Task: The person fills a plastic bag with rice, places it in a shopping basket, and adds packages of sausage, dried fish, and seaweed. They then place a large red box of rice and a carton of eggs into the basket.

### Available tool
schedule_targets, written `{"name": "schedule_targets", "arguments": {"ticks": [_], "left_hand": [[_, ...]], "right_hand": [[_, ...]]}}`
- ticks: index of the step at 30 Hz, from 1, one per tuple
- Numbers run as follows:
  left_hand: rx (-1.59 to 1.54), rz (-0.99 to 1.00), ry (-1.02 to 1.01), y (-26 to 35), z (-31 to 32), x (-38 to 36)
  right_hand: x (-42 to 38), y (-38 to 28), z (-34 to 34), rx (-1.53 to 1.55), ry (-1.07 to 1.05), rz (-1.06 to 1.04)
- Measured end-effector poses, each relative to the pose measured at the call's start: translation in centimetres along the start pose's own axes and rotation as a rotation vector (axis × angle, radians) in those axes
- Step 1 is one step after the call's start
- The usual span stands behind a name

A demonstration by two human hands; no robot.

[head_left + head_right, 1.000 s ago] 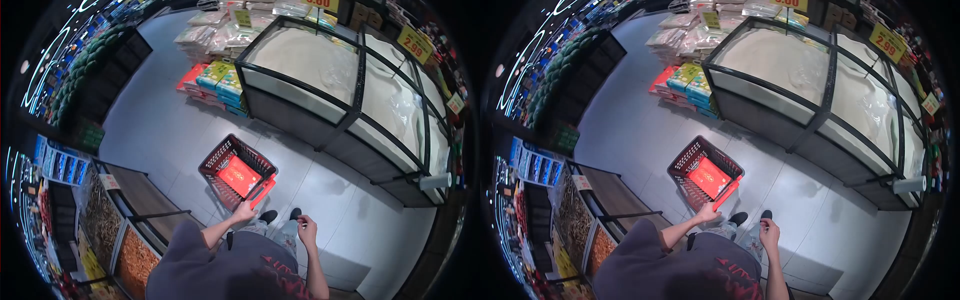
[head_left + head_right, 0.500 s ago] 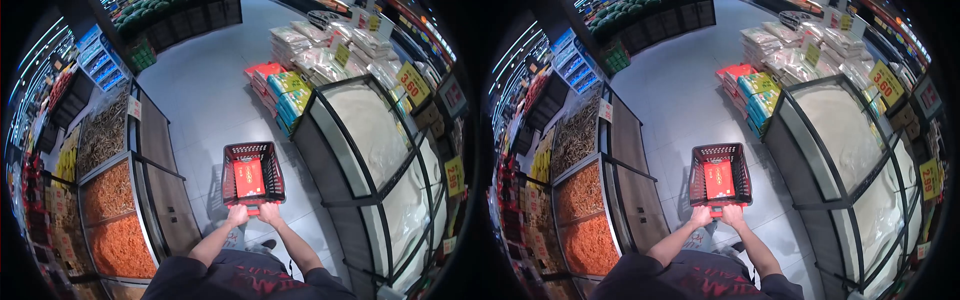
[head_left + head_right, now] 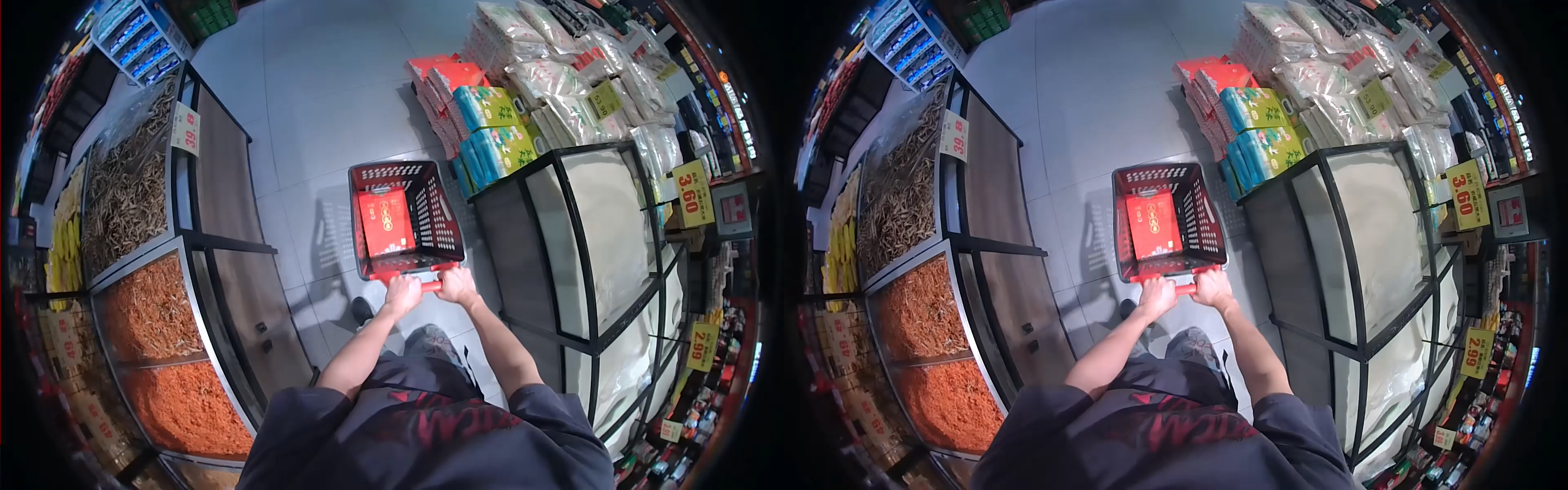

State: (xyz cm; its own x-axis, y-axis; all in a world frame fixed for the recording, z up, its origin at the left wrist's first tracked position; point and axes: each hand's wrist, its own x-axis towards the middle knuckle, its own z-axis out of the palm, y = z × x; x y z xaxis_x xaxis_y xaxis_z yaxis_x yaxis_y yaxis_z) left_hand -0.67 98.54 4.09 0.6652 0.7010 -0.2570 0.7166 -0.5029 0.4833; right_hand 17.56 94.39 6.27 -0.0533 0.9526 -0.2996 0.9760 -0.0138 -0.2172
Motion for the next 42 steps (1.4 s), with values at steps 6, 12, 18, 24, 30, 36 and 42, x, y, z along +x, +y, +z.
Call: {"name": "schedule_targets", "arguments": {"ticks": [6, 12, 18, 24, 30, 36, 42], "left_hand": [[0.057, -0.073, 0.021, -5.0, -7.1, 13.1], [0.125, -0.126, 0.052, -9.6, -14.3, 25.9], [0.125, -0.208, 0.049, -13.9, -20.9, 37.3], [0.108, -0.229, 0.047, -19.5, -26.7, 47.3], [0.07, -0.186, 0.123, -25.8, -33.2, 57.3], [0.054, -0.149, 0.107, -33.5, -40.3, 67.6], [0.083, -0.091, 0.076, -41.2, -48.6, 79.4]], "right_hand": [[14.9, 3.2, -5.0, 0.011, 0.04, -0.02], [29.4, 6.9, -10.0, 0.05, 0.078, -0.086], [42.7, 9.6, -16.1, 0.06, -0.061, -0.136], [55.6, 11.4, -20.2, 0.021, -0.023, -0.215], [68.5, 12.5, -23.3, 0.0, 0.096, -0.255], [81.9, 11.8, -27.9, -0.009, 0.118, -0.182], [96.2, 11.9, -31.9, -0.001, 0.107, -0.068]]}}
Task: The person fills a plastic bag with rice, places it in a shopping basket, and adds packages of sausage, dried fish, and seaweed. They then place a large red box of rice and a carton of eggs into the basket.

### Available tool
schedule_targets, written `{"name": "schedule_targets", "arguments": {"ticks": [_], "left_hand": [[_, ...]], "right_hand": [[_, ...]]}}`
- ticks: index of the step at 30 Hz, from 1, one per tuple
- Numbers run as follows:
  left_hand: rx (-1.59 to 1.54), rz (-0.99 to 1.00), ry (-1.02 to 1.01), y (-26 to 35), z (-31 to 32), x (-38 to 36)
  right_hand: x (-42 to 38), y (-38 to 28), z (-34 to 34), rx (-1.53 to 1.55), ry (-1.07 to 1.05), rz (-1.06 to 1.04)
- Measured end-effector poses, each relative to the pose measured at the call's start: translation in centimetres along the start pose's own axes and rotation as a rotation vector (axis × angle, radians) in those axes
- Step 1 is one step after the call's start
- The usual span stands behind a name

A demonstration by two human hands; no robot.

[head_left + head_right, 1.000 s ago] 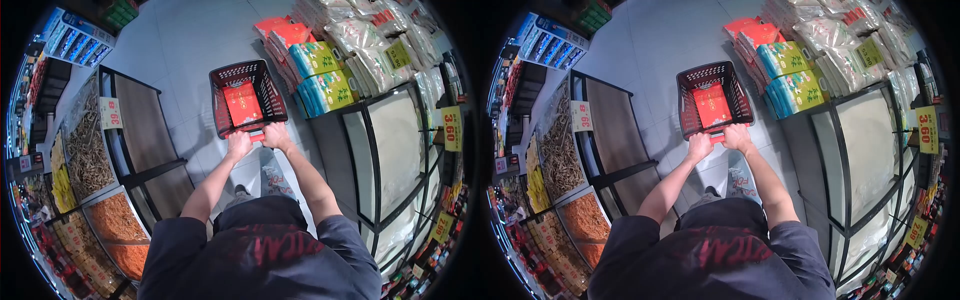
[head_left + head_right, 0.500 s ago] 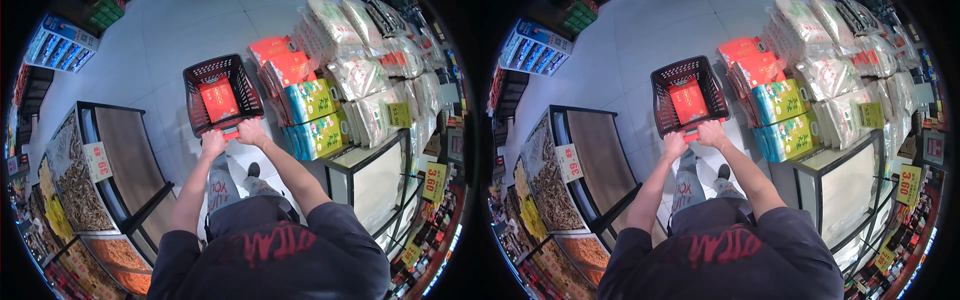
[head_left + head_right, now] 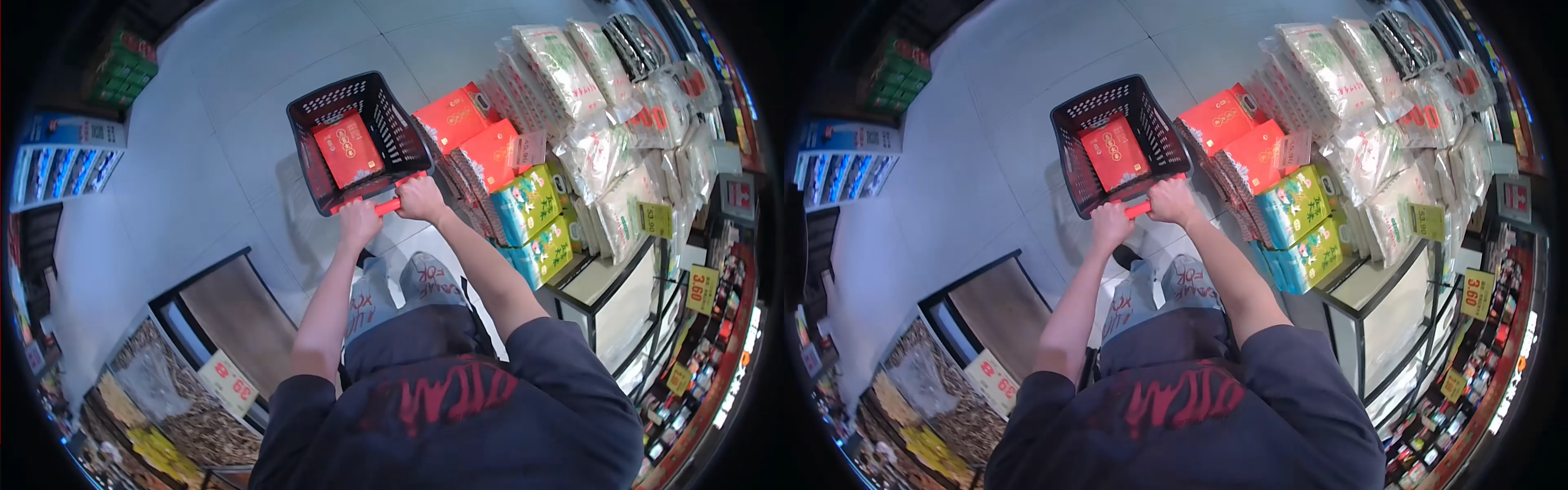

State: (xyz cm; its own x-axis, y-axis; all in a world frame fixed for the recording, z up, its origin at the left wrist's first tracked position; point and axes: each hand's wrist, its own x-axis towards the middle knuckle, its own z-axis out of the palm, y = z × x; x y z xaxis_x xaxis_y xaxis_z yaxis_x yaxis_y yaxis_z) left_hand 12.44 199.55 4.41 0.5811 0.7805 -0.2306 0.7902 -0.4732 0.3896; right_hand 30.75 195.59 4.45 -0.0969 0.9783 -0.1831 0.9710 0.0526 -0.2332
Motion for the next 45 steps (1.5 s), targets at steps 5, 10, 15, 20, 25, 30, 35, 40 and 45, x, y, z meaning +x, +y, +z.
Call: {"name": "schedule_targets", "arguments": {"ticks": [5, 10, 15, 20, 25, 30, 35, 40, 45], "left_hand": [[0.048, 0.073, -0.042, -5.9, -4.5, 11.7], [0.052, 0.164, -0.022, -11.4, -9.7, 23.4], [0.118, 0.265, -0.09, -14.3, -14.6, 34.5], [0.142, 0.41, -0.179, -16.5, -18.5, 44.4], [0.175, 0.566, -0.302, -18.5, -21.0, 54.6], [0.144, 0.725, -0.358, -18.9, -22.4, 64.4], [0.164, 0.9, -0.459, -17.7, -24.1, 73.9], [0.266, 0.974, -0.586, -13.5, -24.9, 79.3], [0.265, 1.055, -0.563, -12.3, -23.3, 82.3]], "right_hand": [[11.4, 1.2, -2.9, 0.042, 0.067, 0.099], [23.1, 2.9, -5.4, 0.122, 0.035, 0.176], [32.4, 5.0, -8.2, 0.17, 0.034, 0.273], [40.2, 6.9, -9.1, 0.188, 0.027, 0.412], [47.6, 8.8, -10.9, 0.241, -0.008, 0.598], [53.9, 11.6, -12.4, 0.246, 0.002, 0.741], [59.6, 14.5, -15.2, 0.333, 0.1, 0.927], [61.1, 17.7, -16.4, 0.458, 0.116, 1.05], [60.5, 22.4, -18.4, 0.751, 0.144, 0.955]]}}
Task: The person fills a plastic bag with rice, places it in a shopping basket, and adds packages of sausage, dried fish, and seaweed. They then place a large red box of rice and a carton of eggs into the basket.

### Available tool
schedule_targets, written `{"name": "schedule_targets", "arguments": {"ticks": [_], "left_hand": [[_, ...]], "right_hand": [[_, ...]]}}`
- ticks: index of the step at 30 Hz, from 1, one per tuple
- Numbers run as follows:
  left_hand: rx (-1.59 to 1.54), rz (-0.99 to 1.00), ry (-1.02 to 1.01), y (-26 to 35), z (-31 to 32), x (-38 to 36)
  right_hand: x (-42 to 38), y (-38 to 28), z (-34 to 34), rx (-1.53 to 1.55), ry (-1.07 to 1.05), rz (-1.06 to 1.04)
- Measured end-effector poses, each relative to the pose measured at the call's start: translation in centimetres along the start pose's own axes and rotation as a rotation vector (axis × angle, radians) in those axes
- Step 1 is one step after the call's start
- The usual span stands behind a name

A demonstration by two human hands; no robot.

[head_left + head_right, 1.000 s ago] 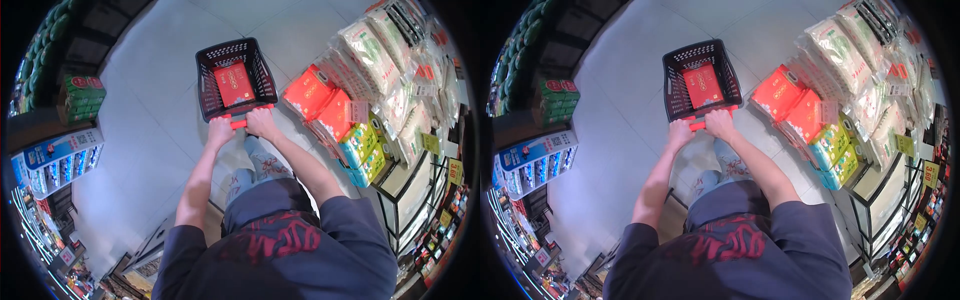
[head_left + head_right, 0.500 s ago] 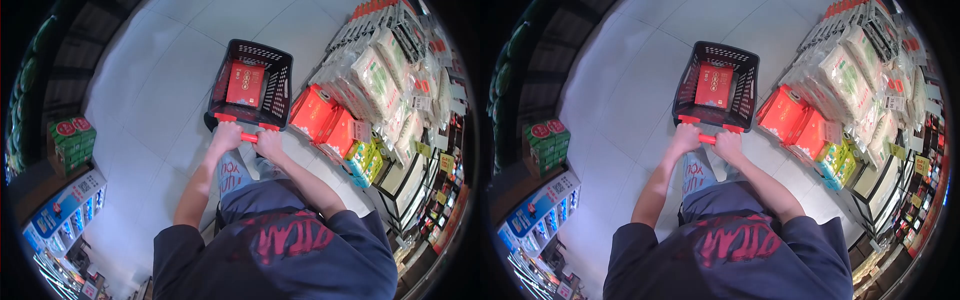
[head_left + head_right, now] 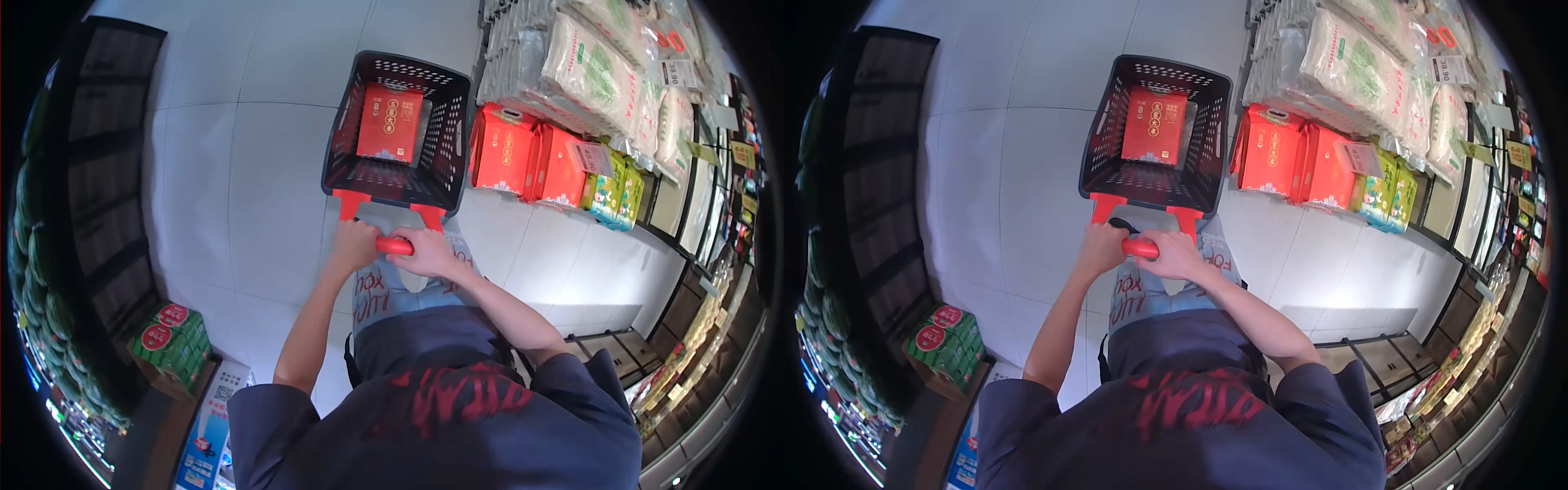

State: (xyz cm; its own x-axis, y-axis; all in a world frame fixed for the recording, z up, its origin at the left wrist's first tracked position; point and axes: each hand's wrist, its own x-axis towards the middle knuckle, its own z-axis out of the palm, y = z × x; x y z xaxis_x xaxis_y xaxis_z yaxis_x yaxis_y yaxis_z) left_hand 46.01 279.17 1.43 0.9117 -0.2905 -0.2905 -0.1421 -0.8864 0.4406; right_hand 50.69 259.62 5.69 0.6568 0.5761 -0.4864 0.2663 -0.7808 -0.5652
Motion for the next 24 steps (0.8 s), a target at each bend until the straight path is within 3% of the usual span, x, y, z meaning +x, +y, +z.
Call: {"name": "schedule_targets", "arguments": {"ticks": [2, 3, 4, 7, 11, 16, 18, 19, 21, 22, 24], "left_hand": [[-0.066, 0.001, -0.125, 0.3, -1.9, 1.3], [-0.084, 0.029, -0.134, 0.2, -1.9, 1.6], [-0.103, 0.054, -0.138, 0.0, -1.9, 2.0], [-0.105, 0.143, -0.217, -0.4, -3.1, 3.2], [-0.144, 0.162, -0.335, -1.2, -2.9, 4.7], [-0.151, 0.193, -0.368, -2.1, -2.4, 4.6], [-0.16, 0.187, -0.359, -2.2, -2.2, 4.7], [-0.139, 0.185, -0.293, -2.2, -1.9, 4.2], [-0.091, 0.2, -0.195, -2.4, -1.8, 3.7], [-0.121, 0.216, -0.277, -2.5, -2.1, 3.4], [-0.127, 0.21, -0.153, -2.5, -1.2, 2.9]], "right_hand": [[3.3, 3.9, -0.7, 1.0, -0.038, -0.134], [5.6, 5.8, -1.7, 1.14, -0.047, 0.0], [8.6, 8.3, -1.9, 1.15, -0.057, 0.004], [19.2, 15.9, -0.1, 0.93, 0.129, 0.204], [33.7, 25.0, 4.8, 0.175, 0.242, 0.114], [48.6, 33.2, 7.5, -0.229, -0.342, 0.09], [52.6, 35.8, 10.3, -0.305, -0.167, 0.074], [54.1, 36.9, 11.5, -0.302, -0.175, 0.078], [55.9, 37.6, 14.2, -0.358, 0.163, 0.006], [56.6, 37.9, 15.5, -0.353, 0.147, 0.002], [58.0, 38.2, 17.1, -0.489, 0.163, -0.068]]}}
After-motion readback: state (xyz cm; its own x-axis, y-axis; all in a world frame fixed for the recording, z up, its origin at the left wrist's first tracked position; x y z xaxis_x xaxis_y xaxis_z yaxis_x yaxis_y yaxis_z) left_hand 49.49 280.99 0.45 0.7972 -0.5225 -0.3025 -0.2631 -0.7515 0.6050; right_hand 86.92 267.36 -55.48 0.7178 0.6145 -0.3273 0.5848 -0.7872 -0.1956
